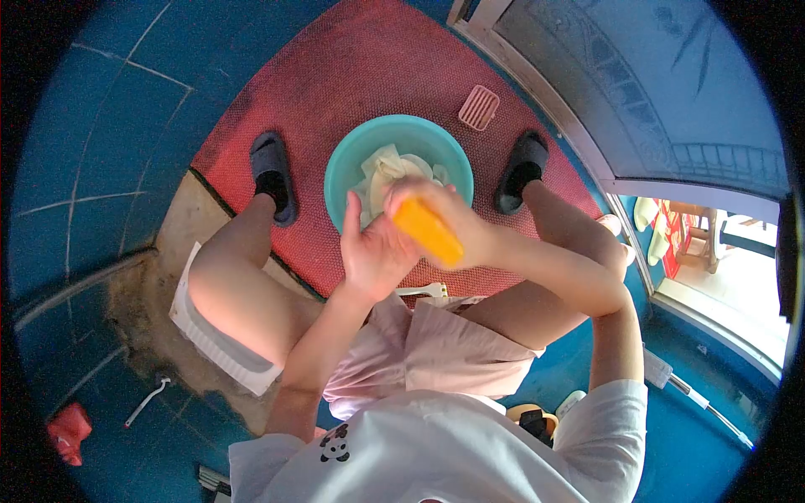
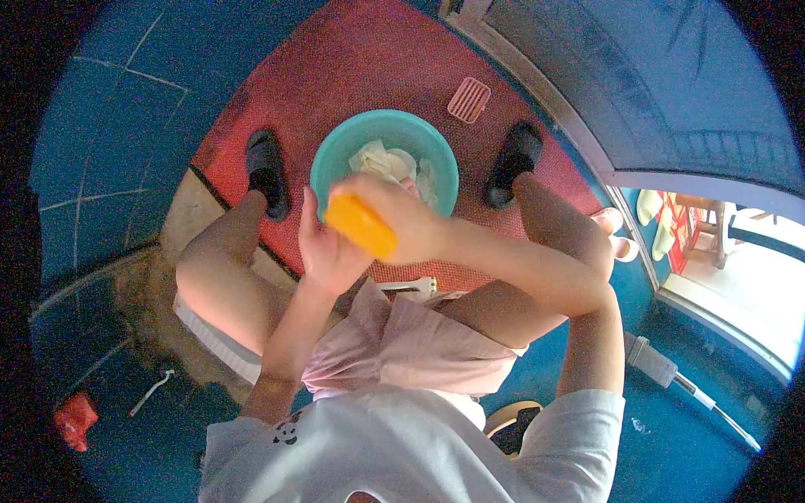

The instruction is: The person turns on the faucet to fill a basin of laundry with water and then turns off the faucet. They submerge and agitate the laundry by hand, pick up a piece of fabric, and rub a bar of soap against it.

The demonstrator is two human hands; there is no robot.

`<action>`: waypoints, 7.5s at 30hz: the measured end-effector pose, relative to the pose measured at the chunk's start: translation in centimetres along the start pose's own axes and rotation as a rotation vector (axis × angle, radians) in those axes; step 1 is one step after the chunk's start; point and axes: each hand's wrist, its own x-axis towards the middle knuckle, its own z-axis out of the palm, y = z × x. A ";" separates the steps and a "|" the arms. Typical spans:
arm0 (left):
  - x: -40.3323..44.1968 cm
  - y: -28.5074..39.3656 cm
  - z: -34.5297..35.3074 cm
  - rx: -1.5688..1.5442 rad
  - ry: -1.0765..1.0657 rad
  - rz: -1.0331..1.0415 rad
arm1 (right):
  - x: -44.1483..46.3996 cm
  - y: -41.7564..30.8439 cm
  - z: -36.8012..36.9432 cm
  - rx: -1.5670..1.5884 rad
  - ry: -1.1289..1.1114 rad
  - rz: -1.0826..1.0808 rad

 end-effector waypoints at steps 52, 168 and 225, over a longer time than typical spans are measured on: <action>1.2 1.3 -2.0 -0.009 0.189 0.085 | 0.2 1.9 -1.2 0.478 0.291 0.369; 1.9 4.9 -6.1 0.289 0.884 0.135 | -12.5 39.6 -17.5 0.048 1.071 1.054; 3.4 4.6 -20.9 2.375 0.463 -0.116 | -6.9 9.9 -0.5 0.395 1.341 0.716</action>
